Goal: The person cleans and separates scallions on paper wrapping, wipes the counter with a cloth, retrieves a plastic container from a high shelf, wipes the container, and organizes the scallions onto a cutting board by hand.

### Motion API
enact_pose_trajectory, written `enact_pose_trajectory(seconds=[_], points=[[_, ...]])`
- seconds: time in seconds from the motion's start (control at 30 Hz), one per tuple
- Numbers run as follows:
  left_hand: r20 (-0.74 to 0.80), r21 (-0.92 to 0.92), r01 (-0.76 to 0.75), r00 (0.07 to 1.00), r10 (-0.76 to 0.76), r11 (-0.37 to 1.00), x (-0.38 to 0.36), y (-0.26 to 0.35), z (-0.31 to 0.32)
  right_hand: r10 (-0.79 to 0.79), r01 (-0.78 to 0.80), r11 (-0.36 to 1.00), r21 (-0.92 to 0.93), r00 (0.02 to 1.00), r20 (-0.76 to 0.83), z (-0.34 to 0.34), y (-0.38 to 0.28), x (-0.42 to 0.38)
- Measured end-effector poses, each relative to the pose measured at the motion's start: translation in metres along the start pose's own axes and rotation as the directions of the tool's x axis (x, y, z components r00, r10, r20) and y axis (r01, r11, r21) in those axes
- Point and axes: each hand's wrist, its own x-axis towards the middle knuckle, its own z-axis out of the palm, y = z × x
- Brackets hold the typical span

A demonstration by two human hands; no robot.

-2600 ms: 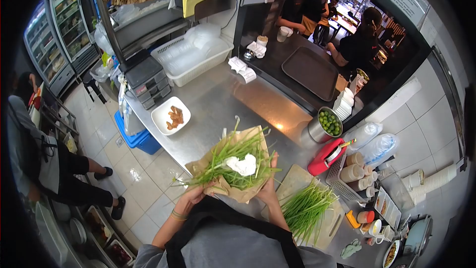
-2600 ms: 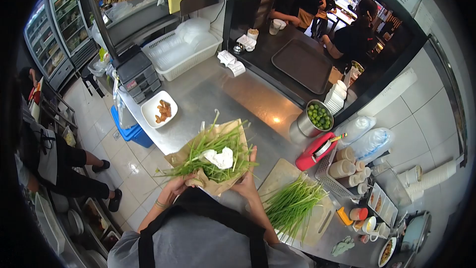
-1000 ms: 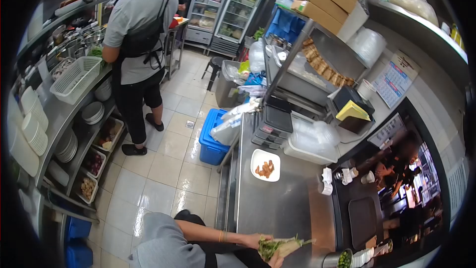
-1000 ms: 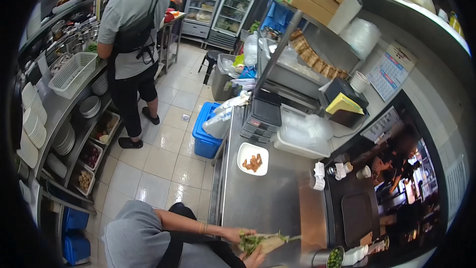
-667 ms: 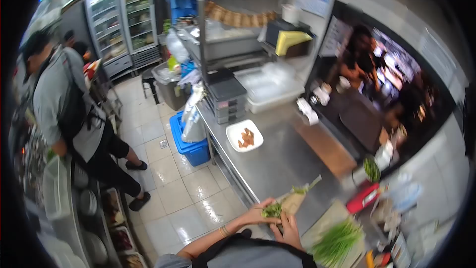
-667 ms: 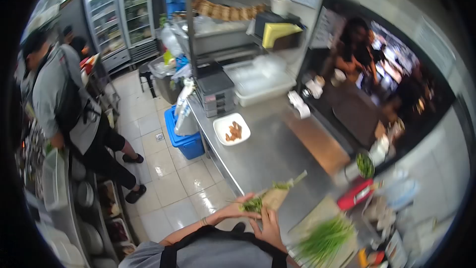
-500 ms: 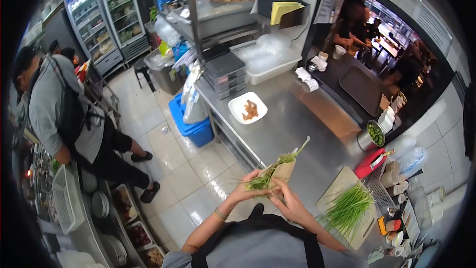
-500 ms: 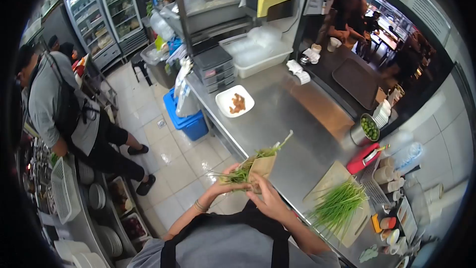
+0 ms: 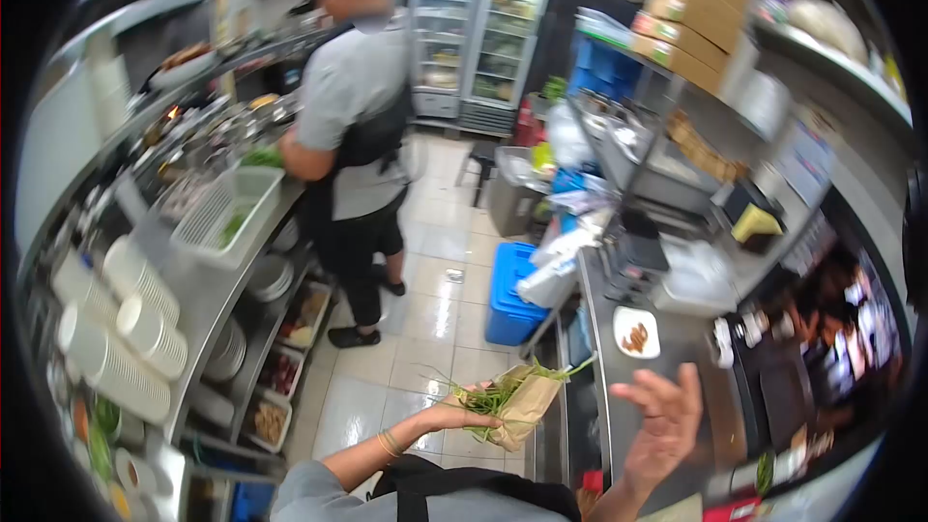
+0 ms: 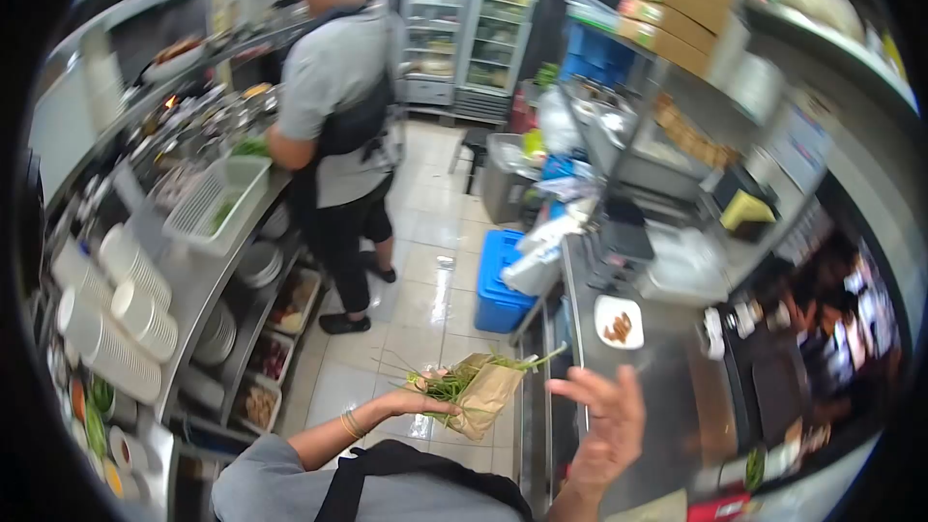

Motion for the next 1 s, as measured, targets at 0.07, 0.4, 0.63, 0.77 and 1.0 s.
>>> enact_pose_trajectory(seconds=[0.07,0.4,0.63,0.77,1.0], points=[[-0.022,-0.056,-0.069,0.997,0.067,0.996,-0.025,0.008,-0.022,-0.036,0.042,0.997,0.061,0.994,-0.099,0.031,-0.002,0.021],[-0.522,-0.122,-0.083,0.853,0.008,0.989,-0.121,-0.019,-0.07,0.025,-0.152,0.58,0.8,0.985,0.169,0.131,0.002,0.041],[-0.629,-0.309,-0.146,0.772,-0.087,0.94,-0.178,-0.005,-0.081,-0.315,-0.58,0.605,0.546,0.455,0.833,0.29,0.024,0.121],[-0.538,-0.459,0.162,0.731,-0.418,0.874,-0.158,-0.039,-0.111,-0.125,-0.382,0.774,0.504,0.688,0.714,0.241,0.153,0.14],[-0.383,-0.289,0.161,0.884,-0.268,0.944,-0.035,-0.015,-0.172,0.163,-0.963,0.104,0.248,0.263,0.951,0.139,0.316,-0.006]])
